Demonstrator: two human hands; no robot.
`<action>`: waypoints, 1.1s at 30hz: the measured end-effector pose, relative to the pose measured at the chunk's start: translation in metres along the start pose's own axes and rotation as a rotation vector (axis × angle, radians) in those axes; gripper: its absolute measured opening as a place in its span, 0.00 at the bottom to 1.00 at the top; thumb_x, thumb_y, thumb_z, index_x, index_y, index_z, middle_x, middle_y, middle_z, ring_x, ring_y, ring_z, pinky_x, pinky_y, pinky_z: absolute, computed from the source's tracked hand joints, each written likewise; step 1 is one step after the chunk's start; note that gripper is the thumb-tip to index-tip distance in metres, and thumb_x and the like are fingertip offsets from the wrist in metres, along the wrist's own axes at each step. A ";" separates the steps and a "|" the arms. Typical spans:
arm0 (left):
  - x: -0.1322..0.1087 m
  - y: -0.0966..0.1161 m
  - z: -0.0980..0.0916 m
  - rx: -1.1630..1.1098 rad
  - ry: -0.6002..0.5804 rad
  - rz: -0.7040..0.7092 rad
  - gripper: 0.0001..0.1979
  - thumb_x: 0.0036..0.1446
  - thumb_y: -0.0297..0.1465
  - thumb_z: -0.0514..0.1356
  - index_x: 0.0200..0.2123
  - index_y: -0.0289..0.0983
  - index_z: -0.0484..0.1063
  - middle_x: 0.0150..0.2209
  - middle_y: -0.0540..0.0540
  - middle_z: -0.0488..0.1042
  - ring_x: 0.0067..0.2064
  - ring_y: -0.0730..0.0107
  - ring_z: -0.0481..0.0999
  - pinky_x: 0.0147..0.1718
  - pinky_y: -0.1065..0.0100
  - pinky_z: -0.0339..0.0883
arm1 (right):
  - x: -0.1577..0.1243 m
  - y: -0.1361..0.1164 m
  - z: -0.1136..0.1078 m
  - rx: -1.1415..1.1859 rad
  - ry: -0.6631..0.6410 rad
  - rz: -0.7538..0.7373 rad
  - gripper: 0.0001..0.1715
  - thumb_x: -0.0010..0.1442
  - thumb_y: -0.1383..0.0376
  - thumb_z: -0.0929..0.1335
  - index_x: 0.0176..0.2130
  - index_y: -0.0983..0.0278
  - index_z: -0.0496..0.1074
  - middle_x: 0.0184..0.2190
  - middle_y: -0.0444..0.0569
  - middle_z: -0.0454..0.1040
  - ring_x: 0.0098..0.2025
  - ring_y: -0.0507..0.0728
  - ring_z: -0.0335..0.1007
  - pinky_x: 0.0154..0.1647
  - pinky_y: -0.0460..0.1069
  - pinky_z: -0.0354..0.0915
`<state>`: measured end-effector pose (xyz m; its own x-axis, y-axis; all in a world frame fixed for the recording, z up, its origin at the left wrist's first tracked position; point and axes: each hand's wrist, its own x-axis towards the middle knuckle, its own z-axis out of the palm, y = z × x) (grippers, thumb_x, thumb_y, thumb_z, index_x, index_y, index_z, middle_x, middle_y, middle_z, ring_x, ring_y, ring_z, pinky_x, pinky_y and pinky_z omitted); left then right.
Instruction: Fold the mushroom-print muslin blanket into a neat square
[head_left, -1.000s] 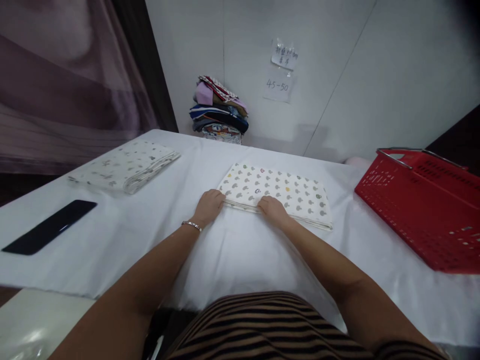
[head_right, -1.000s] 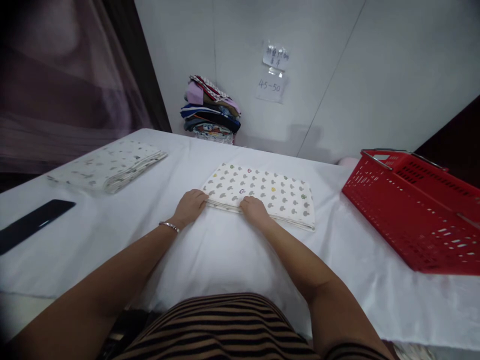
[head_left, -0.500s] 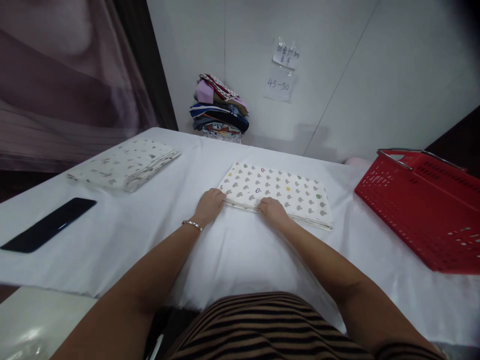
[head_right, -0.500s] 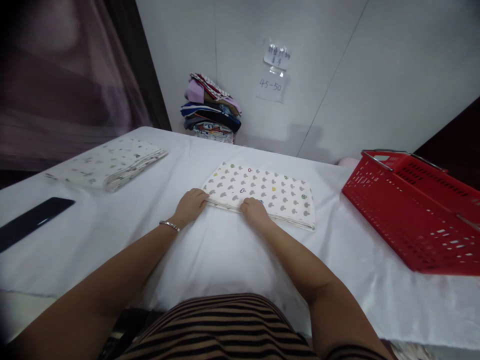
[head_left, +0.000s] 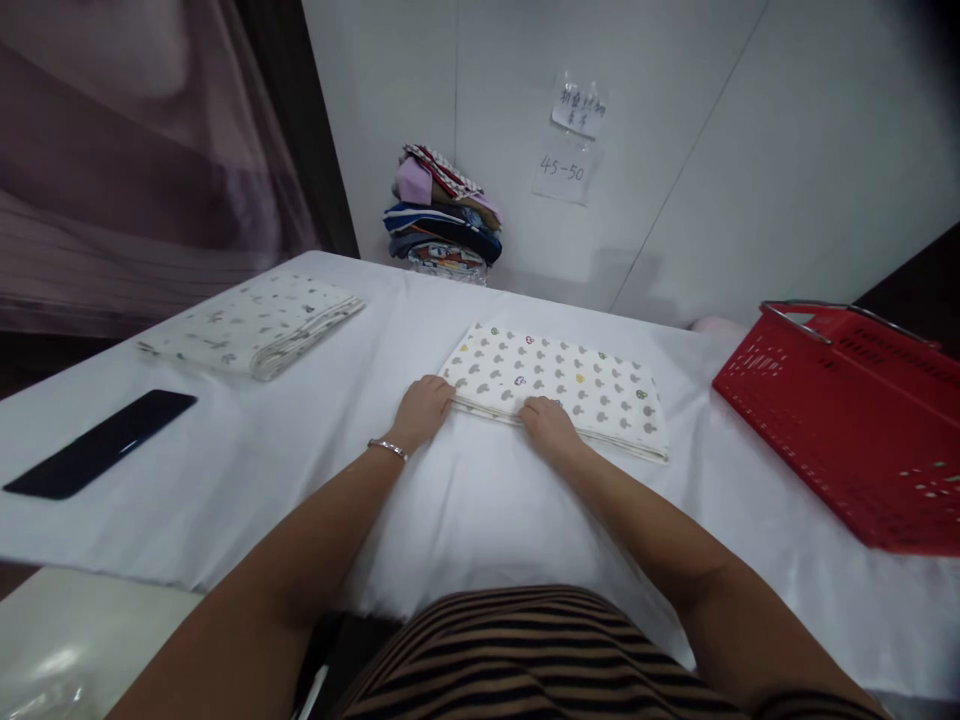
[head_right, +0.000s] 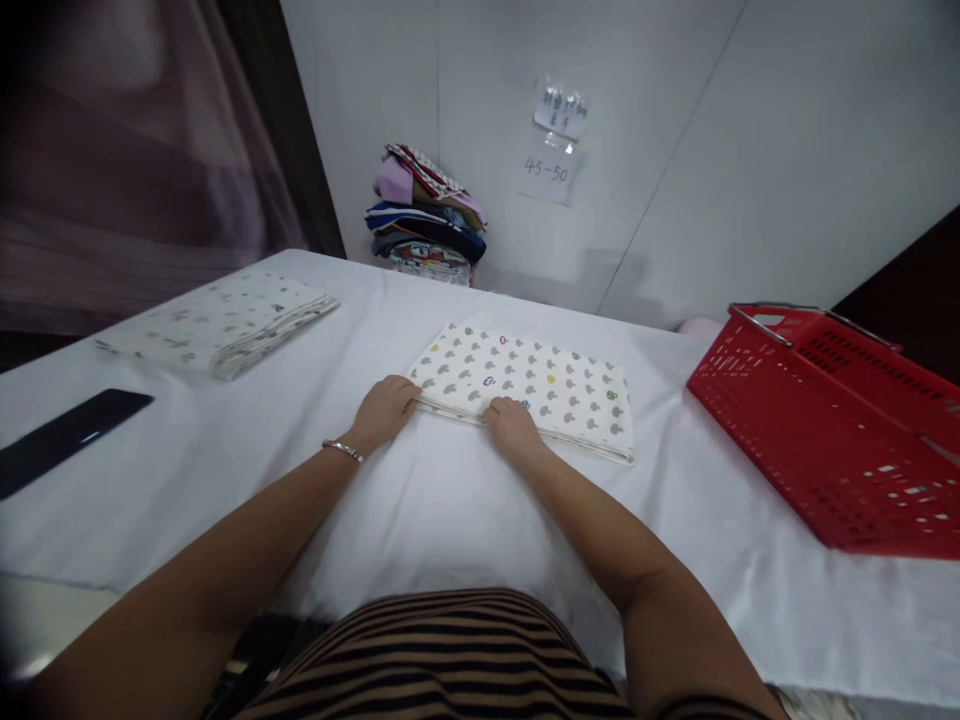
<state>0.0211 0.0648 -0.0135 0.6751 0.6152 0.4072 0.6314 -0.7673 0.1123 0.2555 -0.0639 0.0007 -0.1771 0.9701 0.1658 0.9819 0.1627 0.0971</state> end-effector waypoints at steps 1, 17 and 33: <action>0.000 0.000 0.000 0.000 0.003 -0.002 0.10 0.57 0.25 0.53 0.39 0.37 0.74 0.40 0.42 0.74 0.47 0.58 0.69 0.44 0.59 0.64 | 0.000 0.000 0.000 0.010 0.002 0.001 0.15 0.65 0.72 0.59 0.37 0.67 0.73 0.38 0.53 0.71 0.40 0.57 0.62 0.38 0.50 0.52; 0.000 0.002 -0.002 -0.040 -0.008 -0.026 0.11 0.56 0.25 0.53 0.38 0.38 0.74 0.40 0.42 0.74 0.47 0.57 0.69 0.44 0.57 0.65 | 0.001 0.005 0.006 0.010 0.027 -0.061 0.14 0.62 0.74 0.59 0.36 0.67 0.73 0.37 0.54 0.71 0.40 0.58 0.61 0.37 0.50 0.52; 0.000 0.002 -0.002 0.004 0.004 -0.039 0.12 0.57 0.26 0.52 0.39 0.37 0.74 0.41 0.42 0.75 0.47 0.57 0.70 0.45 0.58 0.64 | 0.003 0.003 0.002 -0.004 -0.023 -0.070 0.14 0.63 0.73 0.60 0.35 0.68 0.74 0.36 0.54 0.71 0.40 0.57 0.62 0.36 0.49 0.51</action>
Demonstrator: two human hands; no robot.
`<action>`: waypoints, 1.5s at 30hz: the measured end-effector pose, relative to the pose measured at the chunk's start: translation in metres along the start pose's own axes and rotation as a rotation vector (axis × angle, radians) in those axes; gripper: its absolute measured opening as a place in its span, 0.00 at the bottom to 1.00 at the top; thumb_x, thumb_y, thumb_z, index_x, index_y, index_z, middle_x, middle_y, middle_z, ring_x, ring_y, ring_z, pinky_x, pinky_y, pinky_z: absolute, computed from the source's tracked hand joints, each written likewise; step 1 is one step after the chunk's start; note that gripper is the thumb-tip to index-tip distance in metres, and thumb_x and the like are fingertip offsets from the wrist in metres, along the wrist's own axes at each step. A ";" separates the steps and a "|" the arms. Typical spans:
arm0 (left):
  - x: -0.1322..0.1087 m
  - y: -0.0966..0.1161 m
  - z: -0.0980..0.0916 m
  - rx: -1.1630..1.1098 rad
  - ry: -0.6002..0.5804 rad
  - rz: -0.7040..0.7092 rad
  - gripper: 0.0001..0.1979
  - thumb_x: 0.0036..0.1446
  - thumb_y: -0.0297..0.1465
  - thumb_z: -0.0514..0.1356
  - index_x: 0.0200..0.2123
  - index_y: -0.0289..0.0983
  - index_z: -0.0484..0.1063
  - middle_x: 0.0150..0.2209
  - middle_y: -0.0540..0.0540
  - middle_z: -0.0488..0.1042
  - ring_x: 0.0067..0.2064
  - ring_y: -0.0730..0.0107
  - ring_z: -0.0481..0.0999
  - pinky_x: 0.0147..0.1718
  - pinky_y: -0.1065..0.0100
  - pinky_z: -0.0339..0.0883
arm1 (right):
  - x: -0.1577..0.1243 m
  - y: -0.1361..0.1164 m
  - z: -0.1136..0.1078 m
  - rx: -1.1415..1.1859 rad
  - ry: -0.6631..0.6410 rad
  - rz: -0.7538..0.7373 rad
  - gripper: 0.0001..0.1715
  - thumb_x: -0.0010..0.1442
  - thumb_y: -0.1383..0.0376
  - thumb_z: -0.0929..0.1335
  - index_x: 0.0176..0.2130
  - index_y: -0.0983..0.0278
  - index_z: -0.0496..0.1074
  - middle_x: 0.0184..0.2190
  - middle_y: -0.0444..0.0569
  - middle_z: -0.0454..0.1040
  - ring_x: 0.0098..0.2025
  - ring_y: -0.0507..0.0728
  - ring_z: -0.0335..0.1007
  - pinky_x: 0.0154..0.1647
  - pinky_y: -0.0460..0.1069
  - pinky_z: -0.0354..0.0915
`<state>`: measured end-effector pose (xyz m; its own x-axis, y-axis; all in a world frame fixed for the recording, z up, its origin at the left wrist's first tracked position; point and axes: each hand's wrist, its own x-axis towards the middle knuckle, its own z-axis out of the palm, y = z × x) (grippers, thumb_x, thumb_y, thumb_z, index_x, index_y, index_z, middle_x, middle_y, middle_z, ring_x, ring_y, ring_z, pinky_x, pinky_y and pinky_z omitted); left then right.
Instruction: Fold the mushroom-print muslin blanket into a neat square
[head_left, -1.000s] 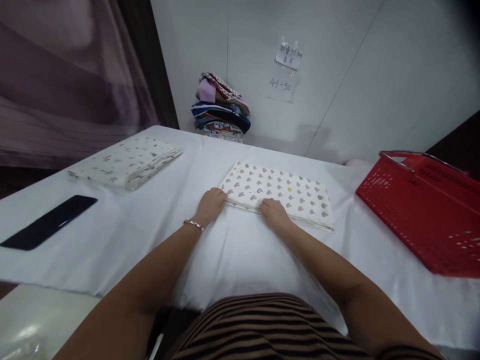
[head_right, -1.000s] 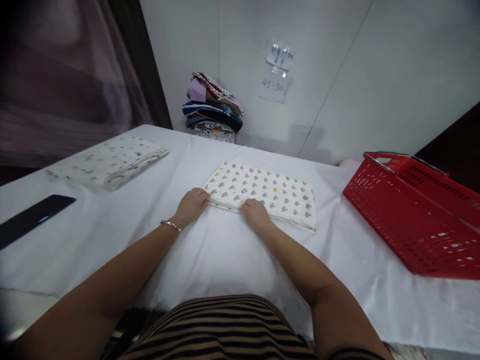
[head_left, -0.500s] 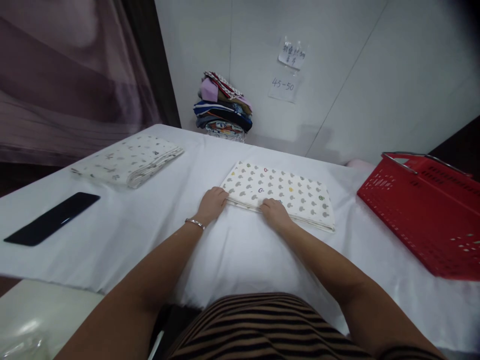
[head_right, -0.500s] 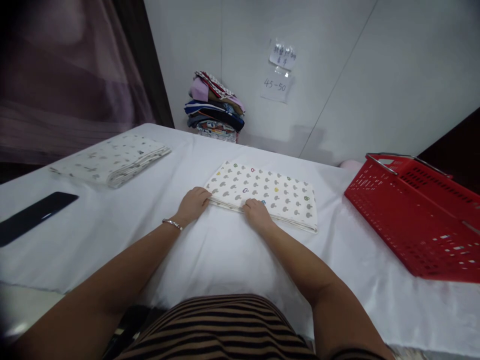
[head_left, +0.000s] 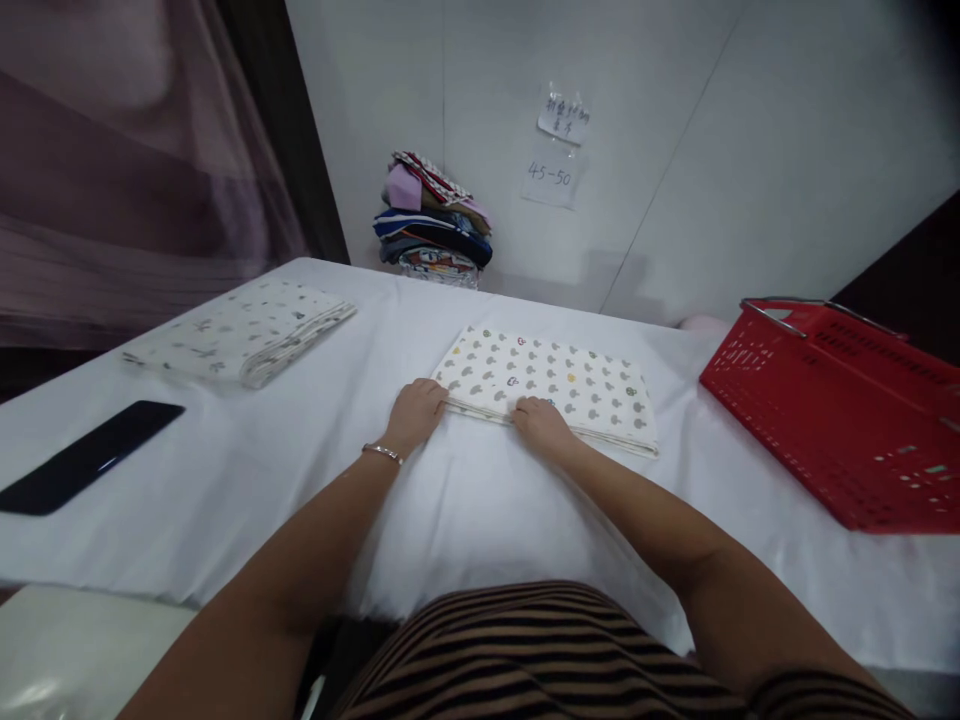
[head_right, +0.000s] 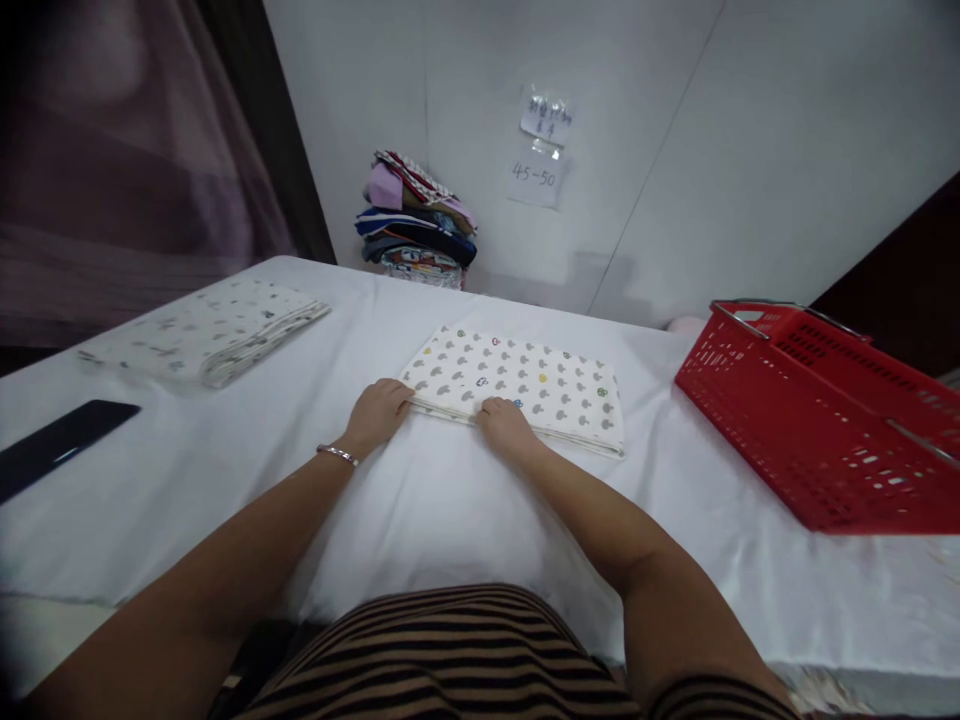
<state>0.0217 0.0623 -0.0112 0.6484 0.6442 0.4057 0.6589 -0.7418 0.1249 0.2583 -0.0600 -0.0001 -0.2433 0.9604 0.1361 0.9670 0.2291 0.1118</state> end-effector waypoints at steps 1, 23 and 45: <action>0.000 0.000 0.000 0.012 0.004 -0.001 0.12 0.57 0.27 0.52 0.39 0.37 0.74 0.41 0.42 0.75 0.47 0.57 0.70 0.45 0.58 0.64 | 0.000 0.001 0.001 0.007 -0.001 0.000 0.14 0.64 0.73 0.60 0.35 0.68 0.74 0.36 0.54 0.72 0.41 0.57 0.62 0.37 0.49 0.51; 0.016 0.083 0.017 -0.121 -0.047 0.249 0.12 0.60 0.29 0.52 0.40 0.40 0.76 0.40 0.43 0.76 0.43 0.58 0.72 0.41 0.58 0.65 | -0.015 0.006 -0.002 0.209 0.104 0.119 0.15 0.67 0.67 0.60 0.44 0.64 0.75 0.42 0.50 0.75 0.43 0.55 0.65 0.44 0.48 0.57; 0.014 0.080 0.019 -0.178 -0.030 0.217 0.11 0.59 0.28 0.54 0.39 0.38 0.76 0.40 0.44 0.76 0.43 0.60 0.71 0.42 0.58 0.64 | -0.080 0.067 -0.011 0.144 0.021 0.279 0.15 0.66 0.68 0.61 0.37 0.64 0.76 0.39 0.51 0.75 0.41 0.55 0.65 0.40 0.48 0.55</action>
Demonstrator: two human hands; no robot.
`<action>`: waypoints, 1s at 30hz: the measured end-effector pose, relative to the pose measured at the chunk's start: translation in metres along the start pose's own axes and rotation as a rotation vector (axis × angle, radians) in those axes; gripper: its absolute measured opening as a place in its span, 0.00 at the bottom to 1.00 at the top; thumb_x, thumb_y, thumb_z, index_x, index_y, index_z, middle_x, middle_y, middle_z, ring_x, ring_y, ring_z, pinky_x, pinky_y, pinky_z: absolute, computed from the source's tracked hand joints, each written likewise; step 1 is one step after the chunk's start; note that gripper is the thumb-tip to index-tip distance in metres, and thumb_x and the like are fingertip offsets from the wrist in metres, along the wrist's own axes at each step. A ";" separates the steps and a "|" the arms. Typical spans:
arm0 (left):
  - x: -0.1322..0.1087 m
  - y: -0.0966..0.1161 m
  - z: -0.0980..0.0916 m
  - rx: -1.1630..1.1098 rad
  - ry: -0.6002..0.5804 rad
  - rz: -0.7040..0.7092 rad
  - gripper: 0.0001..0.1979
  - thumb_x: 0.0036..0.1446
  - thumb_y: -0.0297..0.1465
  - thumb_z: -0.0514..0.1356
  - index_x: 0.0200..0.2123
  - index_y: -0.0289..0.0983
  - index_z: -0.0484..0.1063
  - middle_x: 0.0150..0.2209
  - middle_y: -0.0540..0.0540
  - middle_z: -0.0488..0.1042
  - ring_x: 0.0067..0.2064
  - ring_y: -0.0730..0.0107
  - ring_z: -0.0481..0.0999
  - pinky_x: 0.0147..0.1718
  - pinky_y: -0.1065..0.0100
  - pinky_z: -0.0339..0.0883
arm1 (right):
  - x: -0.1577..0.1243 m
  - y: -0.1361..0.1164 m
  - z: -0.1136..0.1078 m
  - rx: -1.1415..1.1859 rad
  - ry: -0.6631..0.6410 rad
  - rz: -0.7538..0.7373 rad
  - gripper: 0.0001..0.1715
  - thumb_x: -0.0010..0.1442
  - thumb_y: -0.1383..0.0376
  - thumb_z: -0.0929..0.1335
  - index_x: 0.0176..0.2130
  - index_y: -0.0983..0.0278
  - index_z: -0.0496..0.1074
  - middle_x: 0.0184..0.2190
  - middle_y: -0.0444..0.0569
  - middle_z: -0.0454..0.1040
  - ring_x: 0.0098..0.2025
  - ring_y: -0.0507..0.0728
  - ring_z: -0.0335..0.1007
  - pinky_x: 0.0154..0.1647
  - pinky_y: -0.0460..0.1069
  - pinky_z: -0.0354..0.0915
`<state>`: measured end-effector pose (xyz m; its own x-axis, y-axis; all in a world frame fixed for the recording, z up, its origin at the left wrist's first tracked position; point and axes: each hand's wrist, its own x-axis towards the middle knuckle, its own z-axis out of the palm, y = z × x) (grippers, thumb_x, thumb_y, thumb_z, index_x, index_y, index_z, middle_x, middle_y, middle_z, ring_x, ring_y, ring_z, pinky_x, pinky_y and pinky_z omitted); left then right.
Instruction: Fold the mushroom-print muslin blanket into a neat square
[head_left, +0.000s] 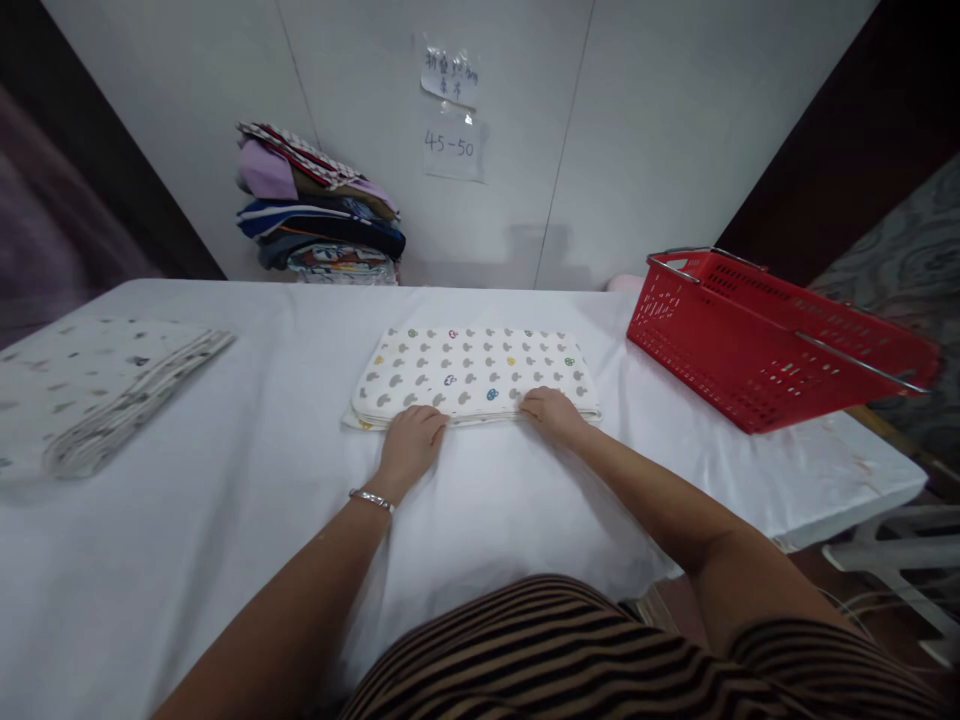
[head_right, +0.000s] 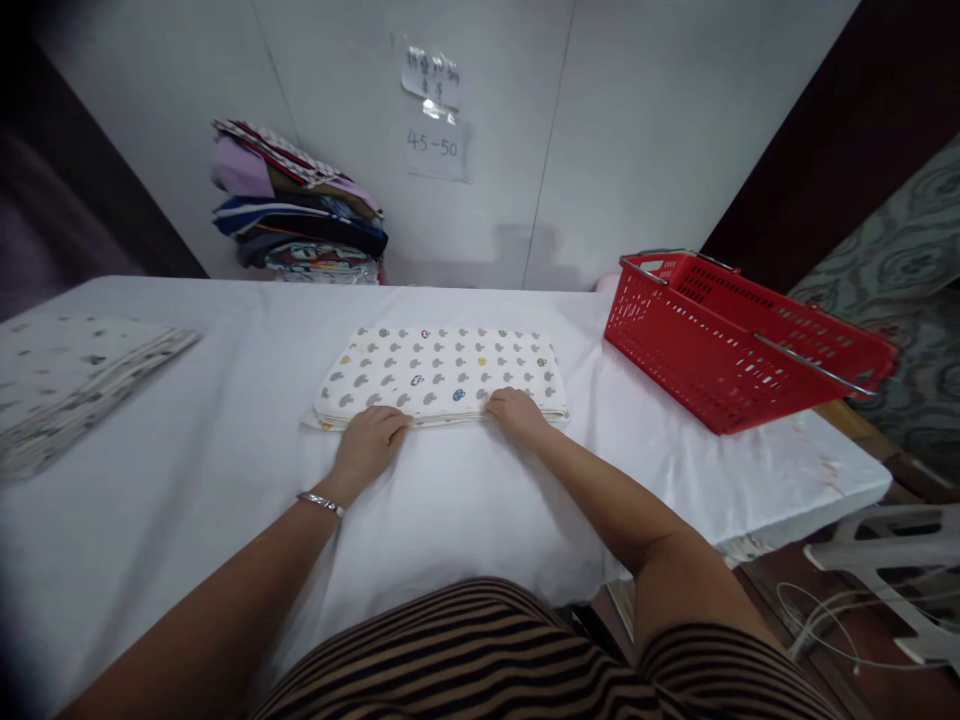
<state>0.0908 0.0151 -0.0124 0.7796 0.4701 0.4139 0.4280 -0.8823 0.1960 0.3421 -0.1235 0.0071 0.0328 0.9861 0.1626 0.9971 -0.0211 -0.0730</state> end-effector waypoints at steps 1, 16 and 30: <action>0.000 0.000 0.000 -0.002 0.001 -0.003 0.11 0.59 0.28 0.54 0.39 0.38 0.76 0.40 0.44 0.76 0.43 0.60 0.71 0.43 0.58 0.64 | 0.000 0.000 -0.001 -0.018 -0.014 -0.004 0.16 0.66 0.68 0.60 0.37 0.65 0.76 0.38 0.51 0.74 0.40 0.55 0.64 0.40 0.48 0.54; 0.001 0.000 0.000 -0.023 -0.005 -0.014 0.11 0.58 0.28 0.54 0.38 0.39 0.76 0.39 0.44 0.76 0.44 0.60 0.71 0.43 0.59 0.63 | -0.009 0.010 0.015 -0.072 0.090 -0.101 0.13 0.64 0.71 0.60 0.39 0.66 0.73 0.40 0.54 0.73 0.41 0.58 0.61 0.41 0.50 0.54; 0.000 -0.001 0.000 -0.042 0.006 -0.021 0.11 0.57 0.27 0.54 0.38 0.38 0.76 0.39 0.44 0.76 0.44 0.60 0.71 0.43 0.59 0.63 | -0.010 0.007 0.011 0.006 0.070 -0.106 0.13 0.66 0.65 0.60 0.40 0.66 0.72 0.41 0.55 0.72 0.43 0.58 0.63 0.43 0.50 0.56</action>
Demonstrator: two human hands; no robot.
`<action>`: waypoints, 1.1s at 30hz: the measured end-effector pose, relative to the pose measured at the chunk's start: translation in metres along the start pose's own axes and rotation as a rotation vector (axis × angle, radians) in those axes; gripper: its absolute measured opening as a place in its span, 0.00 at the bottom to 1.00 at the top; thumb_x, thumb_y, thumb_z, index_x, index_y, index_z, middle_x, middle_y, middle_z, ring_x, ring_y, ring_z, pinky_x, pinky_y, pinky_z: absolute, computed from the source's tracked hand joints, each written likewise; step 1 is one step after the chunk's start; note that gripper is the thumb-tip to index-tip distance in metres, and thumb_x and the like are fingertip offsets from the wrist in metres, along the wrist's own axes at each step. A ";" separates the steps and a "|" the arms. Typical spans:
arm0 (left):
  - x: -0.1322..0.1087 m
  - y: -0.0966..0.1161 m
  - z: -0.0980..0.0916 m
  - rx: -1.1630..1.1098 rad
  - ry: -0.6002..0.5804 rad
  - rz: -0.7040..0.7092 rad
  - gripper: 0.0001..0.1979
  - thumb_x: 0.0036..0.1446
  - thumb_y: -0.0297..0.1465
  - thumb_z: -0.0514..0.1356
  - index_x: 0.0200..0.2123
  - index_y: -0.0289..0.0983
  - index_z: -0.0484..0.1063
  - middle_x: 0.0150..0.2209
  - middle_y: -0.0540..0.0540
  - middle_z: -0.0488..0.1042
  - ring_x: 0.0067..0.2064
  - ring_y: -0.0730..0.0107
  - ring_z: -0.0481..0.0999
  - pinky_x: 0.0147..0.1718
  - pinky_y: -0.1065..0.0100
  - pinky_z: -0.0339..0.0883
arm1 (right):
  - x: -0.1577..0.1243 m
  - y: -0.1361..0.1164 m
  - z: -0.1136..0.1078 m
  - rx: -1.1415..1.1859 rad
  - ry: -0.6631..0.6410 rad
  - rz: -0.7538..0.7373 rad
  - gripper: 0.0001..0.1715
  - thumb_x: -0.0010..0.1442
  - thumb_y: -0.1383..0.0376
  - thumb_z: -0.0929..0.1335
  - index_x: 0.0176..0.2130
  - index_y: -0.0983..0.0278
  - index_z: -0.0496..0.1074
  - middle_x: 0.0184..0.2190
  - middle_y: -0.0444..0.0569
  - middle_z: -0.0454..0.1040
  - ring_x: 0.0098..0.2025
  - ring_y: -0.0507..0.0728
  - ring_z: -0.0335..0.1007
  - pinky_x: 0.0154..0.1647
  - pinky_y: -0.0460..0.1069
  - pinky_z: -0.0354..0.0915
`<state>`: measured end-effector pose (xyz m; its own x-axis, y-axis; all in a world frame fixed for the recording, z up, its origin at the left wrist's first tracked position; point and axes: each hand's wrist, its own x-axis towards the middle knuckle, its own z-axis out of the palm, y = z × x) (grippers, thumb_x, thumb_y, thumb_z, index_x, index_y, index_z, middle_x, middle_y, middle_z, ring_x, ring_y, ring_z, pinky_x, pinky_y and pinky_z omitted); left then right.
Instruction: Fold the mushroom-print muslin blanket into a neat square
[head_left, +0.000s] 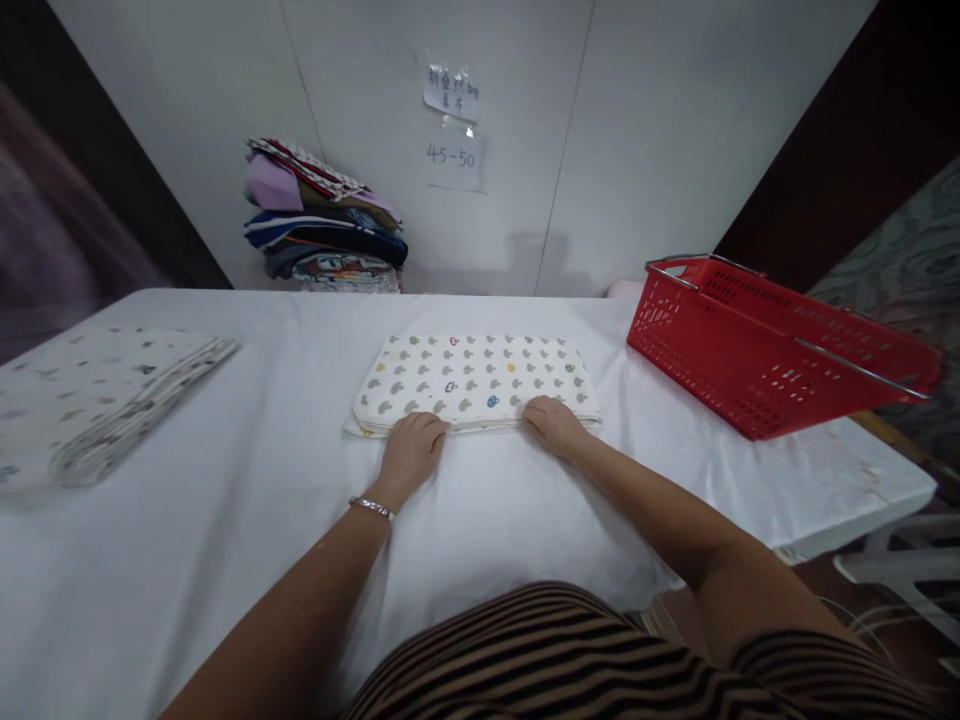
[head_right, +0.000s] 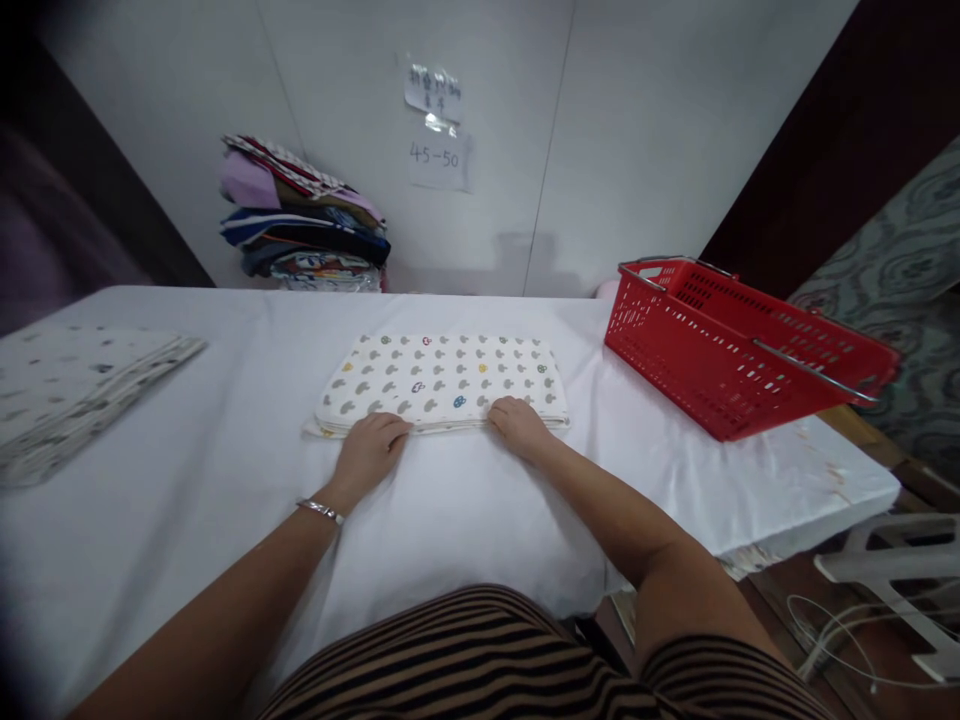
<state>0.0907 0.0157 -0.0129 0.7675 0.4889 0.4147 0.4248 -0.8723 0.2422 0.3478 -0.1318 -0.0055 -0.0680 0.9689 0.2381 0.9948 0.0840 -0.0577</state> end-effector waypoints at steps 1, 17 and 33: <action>0.000 0.000 0.000 -0.003 0.000 -0.002 0.11 0.57 0.27 0.54 0.38 0.38 0.76 0.39 0.44 0.76 0.44 0.60 0.71 0.43 0.59 0.63 | 0.001 -0.001 0.000 0.000 -0.007 0.010 0.13 0.66 0.66 0.60 0.40 0.66 0.72 0.41 0.55 0.72 0.43 0.58 0.63 0.43 0.50 0.56; 0.000 -0.001 -0.001 -0.021 0.006 -0.003 0.11 0.57 0.27 0.54 0.38 0.39 0.76 0.39 0.44 0.76 0.44 0.60 0.71 0.43 0.59 0.63 | 0.004 0.008 -0.005 0.278 0.009 0.079 0.11 0.62 0.69 0.62 0.37 0.63 0.74 0.39 0.50 0.74 0.42 0.56 0.67 0.43 0.49 0.61; 0.000 0.001 -0.003 -0.040 -0.016 -0.020 0.12 0.57 0.27 0.53 0.38 0.40 0.76 0.40 0.44 0.76 0.45 0.60 0.71 0.44 0.58 0.63 | 0.019 0.006 -0.024 0.072 -0.249 0.004 0.13 0.63 0.72 0.62 0.31 0.64 0.73 0.37 0.50 0.73 0.39 0.54 0.67 0.36 0.46 0.58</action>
<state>0.0899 0.0148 -0.0094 0.7669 0.5054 0.3956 0.4203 -0.8613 0.2855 0.3548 -0.1185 0.0223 -0.0892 0.9960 -0.0082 0.9877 0.0874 -0.1295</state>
